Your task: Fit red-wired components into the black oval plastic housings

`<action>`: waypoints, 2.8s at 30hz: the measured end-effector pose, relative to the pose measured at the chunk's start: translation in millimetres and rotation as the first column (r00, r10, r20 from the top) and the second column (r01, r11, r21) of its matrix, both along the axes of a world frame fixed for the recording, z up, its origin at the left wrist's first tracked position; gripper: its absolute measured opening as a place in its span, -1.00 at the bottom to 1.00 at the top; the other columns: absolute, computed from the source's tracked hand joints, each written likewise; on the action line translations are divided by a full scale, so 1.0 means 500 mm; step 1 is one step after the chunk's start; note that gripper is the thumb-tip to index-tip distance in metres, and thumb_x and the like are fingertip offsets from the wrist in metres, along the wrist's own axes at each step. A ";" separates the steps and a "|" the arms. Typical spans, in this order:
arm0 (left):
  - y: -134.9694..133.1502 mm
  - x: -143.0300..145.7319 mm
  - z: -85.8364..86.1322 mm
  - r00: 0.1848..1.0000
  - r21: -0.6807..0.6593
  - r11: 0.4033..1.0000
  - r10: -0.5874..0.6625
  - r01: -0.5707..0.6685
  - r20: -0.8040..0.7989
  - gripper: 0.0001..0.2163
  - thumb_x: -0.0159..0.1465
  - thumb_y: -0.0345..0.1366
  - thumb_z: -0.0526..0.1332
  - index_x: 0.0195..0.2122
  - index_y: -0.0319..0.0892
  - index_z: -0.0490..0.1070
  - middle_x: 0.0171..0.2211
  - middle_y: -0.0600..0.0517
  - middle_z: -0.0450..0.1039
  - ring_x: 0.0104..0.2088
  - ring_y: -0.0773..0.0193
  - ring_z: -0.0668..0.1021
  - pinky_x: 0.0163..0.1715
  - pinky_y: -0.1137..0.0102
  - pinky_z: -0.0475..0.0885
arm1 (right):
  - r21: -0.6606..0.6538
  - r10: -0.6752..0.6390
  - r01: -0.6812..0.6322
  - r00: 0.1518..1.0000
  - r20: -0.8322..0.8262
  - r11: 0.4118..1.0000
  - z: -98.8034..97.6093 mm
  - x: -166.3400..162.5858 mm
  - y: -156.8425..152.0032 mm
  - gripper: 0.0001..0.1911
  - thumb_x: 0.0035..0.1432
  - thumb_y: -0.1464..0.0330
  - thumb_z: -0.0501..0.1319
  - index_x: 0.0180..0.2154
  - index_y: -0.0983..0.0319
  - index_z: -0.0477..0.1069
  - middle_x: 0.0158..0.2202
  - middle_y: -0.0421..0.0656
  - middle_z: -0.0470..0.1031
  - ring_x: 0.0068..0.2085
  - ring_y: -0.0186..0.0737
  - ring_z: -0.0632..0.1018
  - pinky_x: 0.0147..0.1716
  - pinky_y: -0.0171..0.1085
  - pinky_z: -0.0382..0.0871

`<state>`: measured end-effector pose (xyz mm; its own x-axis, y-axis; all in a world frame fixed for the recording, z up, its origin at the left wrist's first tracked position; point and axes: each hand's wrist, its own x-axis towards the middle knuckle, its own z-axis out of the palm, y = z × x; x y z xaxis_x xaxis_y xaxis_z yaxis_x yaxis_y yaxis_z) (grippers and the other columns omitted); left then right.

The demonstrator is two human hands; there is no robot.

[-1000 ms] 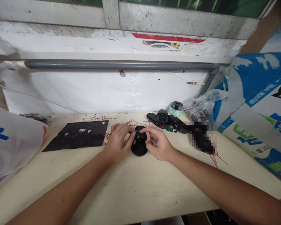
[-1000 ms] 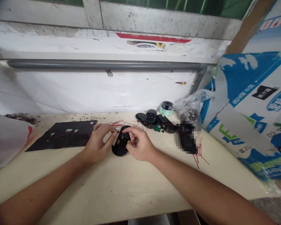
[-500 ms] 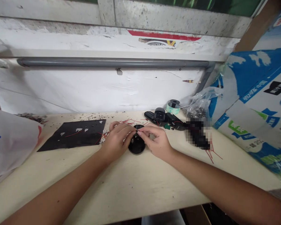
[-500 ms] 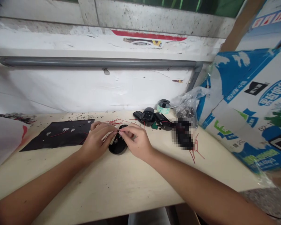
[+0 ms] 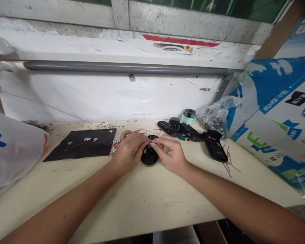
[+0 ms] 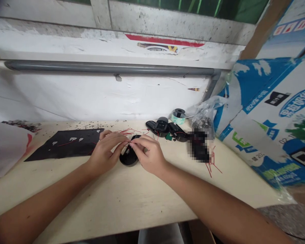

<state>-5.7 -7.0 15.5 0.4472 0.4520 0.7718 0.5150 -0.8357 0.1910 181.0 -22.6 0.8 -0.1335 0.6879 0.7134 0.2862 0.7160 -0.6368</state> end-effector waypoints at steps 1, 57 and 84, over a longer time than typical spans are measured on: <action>0.001 0.000 -0.001 1.000 -0.010 1.000 -0.008 0.008 0.005 -0.83 0.40 -0.44 0.11 -0.17 -0.13 0.48 -0.24 0.00 0.61 -0.20 0.19 0.60 -0.07 0.18 0.28 | -0.002 0.001 -0.001 1.000 -0.004 1.000 -0.002 -0.001 0.000 -0.88 0.28 0.34 0.24 -0.28 0.21 0.55 -0.44 -0.19 0.42 -0.41 -0.27 0.45 -0.42 -0.26 0.41; 0.013 -0.001 -0.003 0.992 0.110 0.994 0.003 -0.016 0.123 -0.89 0.30 -0.52 0.23 -0.20 -0.23 0.49 -0.30 -0.07 0.56 -0.23 0.17 0.54 -0.15 0.23 0.44 | -0.187 -0.098 0.079 0.991 -0.095 0.979 -0.014 -0.001 0.020 -0.85 0.26 0.29 0.27 -0.31 0.22 0.56 -0.39 -0.18 0.54 -0.40 -0.25 0.46 -0.35 -0.25 0.35; -0.004 0.001 0.001 0.991 -0.003 1.000 -0.022 0.022 0.136 -0.92 0.37 -0.46 0.15 -0.22 -0.18 0.41 -0.31 -0.03 0.51 -0.22 0.18 0.50 -0.18 0.26 0.41 | -0.184 -0.075 0.066 0.996 -0.042 0.981 0.006 0.006 0.021 -0.59 0.04 0.25 0.43 -0.04 0.13 0.53 -0.21 -0.15 0.46 -0.16 -0.16 0.49 -0.08 -0.14 0.35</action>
